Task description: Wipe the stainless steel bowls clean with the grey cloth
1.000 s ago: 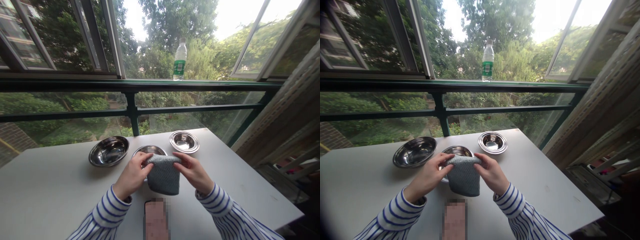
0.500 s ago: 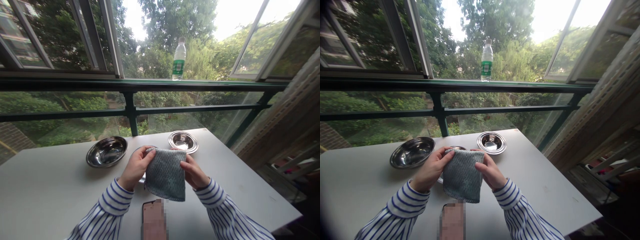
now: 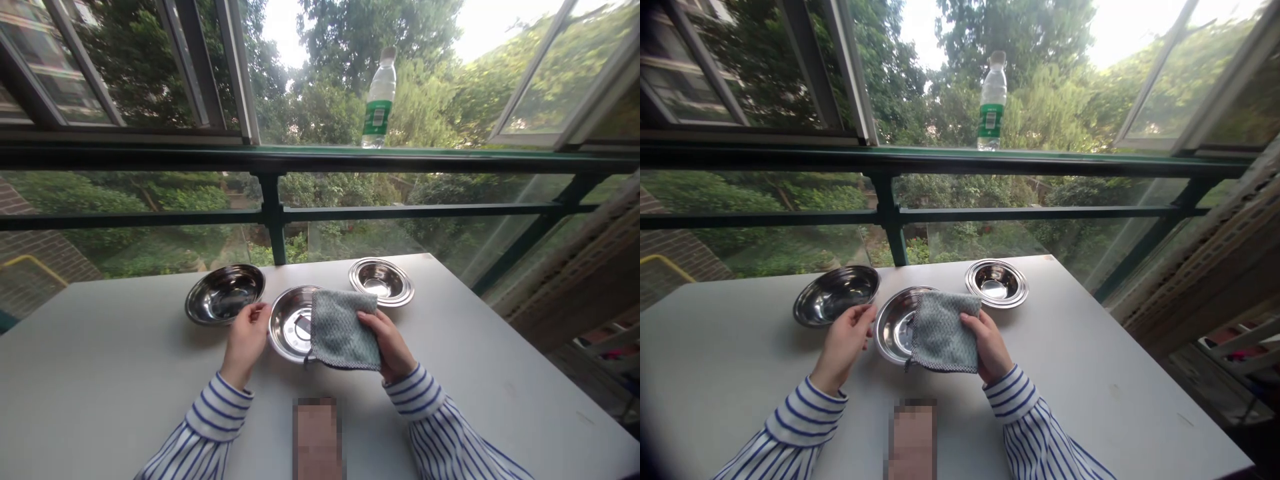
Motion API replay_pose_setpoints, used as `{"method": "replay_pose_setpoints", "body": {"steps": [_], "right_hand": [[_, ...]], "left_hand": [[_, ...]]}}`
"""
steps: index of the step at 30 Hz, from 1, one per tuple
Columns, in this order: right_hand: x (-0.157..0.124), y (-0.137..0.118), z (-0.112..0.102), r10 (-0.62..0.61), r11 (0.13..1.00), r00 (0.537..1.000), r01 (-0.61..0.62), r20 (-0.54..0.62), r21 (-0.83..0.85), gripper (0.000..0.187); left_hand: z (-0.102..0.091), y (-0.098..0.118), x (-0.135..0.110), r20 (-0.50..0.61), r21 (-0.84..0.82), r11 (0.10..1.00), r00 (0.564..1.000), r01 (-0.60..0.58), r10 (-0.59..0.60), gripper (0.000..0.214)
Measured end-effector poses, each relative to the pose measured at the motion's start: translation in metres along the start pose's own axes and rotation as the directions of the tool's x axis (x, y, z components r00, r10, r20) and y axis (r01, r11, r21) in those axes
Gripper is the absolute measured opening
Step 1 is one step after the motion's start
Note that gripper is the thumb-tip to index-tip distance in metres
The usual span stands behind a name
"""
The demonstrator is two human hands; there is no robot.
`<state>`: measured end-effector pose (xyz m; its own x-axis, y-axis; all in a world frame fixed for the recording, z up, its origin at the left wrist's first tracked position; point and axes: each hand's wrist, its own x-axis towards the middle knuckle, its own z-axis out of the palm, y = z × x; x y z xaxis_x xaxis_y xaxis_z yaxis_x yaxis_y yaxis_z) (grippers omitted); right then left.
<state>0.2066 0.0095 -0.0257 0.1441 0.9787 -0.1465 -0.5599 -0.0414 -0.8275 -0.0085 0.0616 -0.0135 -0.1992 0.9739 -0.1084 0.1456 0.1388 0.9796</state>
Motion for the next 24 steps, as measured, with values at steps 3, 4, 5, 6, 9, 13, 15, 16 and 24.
{"method": "replay_pose_setpoints", "body": {"steps": [3,4,5,6,9,13,15,16,24], "right_hand": [[0.004,0.001,-0.007,-0.003,1.000,0.998,0.005,-0.059,0.024,0.034],[0.004,0.000,-0.008,-0.002,0.999,0.997,0.005,-0.076,0.034,0.034],[0.005,0.000,-0.010,0.000,0.999,0.996,0.005,-0.092,0.047,0.033],[0.005,0.000,-0.011,0.001,0.998,0.994,0.007,-0.108,0.066,0.033],[0.006,-0.002,-0.015,-0.019,0.992,0.988,0.038,-0.153,0.121,0.032],[0.007,-0.006,-0.024,-0.133,0.986,0.968,0.152,-0.214,0.075,0.035],[0.007,-0.008,-0.030,-0.220,0.973,0.941,0.229,-0.258,0.004,0.036],[0.006,-0.010,-0.033,-0.274,0.961,0.920,0.272,-0.280,-0.049,0.036],[-0.010,-0.011,-0.037,-0.641,0.572,0.768,0.484,0.008,-0.662,0.034]], "left_hand": [[-0.004,-0.014,-0.001,0.040,0.039,0.995,0.994,0.096,-0.098,0.038],[-0.003,-0.016,-0.003,0.067,0.045,0.992,0.990,0.121,-0.124,0.038],[-0.002,-0.018,-0.005,0.097,0.046,0.989,0.985,0.141,-0.145,0.037],[-0.001,-0.020,-0.007,0.128,0.046,0.986,0.978,0.159,-0.163,0.036],[0.005,-0.025,-0.012,0.202,0.026,0.980,0.959,0.199,-0.200,0.033],[0.011,-0.030,-0.020,0.239,-0.029,0.974,0.948,0.223,-0.210,0.035],[0.011,-0.031,-0.024,0.245,-0.081,0.969,0.947,0.232,-0.206,0.040],[0.011,-0.031,-0.025,0.243,-0.105,0.967,0.949,0.233,-0.202,0.043],[0.001,-0.050,-0.021,0.042,-0.002,0.978,0.977,-0.209,0.209,0.052]]}}
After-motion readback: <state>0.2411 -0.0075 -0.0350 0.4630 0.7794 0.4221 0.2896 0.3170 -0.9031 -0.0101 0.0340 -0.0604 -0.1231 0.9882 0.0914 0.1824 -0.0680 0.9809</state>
